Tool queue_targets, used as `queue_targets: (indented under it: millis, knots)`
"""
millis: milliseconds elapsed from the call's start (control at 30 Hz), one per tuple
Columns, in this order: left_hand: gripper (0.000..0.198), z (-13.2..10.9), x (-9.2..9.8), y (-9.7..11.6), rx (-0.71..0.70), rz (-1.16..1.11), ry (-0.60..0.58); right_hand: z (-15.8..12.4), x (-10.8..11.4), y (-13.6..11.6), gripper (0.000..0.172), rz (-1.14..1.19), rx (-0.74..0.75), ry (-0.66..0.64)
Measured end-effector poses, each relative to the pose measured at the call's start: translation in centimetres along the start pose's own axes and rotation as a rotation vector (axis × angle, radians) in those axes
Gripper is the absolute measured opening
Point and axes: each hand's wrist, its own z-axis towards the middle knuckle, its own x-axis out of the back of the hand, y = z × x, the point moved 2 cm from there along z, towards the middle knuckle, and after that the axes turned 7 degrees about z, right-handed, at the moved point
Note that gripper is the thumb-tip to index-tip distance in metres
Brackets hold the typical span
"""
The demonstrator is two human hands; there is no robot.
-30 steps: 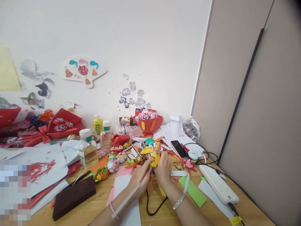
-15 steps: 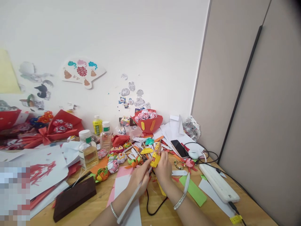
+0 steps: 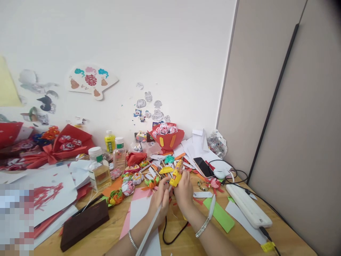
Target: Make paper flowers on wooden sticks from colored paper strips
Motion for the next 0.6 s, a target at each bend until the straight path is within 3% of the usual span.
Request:
queue_targets:
  millis: [100, 267, 600]
  knots:
    - [0.024, -0.1, 0.2, 0.0, 0.093, 0.051, 0.031, 0.3, 0.3, 0.1, 0.026, 0.027, -0.013, 0.014]
    - [0.037, 0.0, -0.5, 0.3, -0.017, 0.08, -0.137, 0.6, 0.3, 0.5, 0.023, -0.004, -0.012, -0.021]
    - [0.041, 0.1, -1.4, -0.3, 0.112, -0.051, -0.104, 0.7, 0.1, 0.2, 0.026, -0.083, -0.001, -0.035]
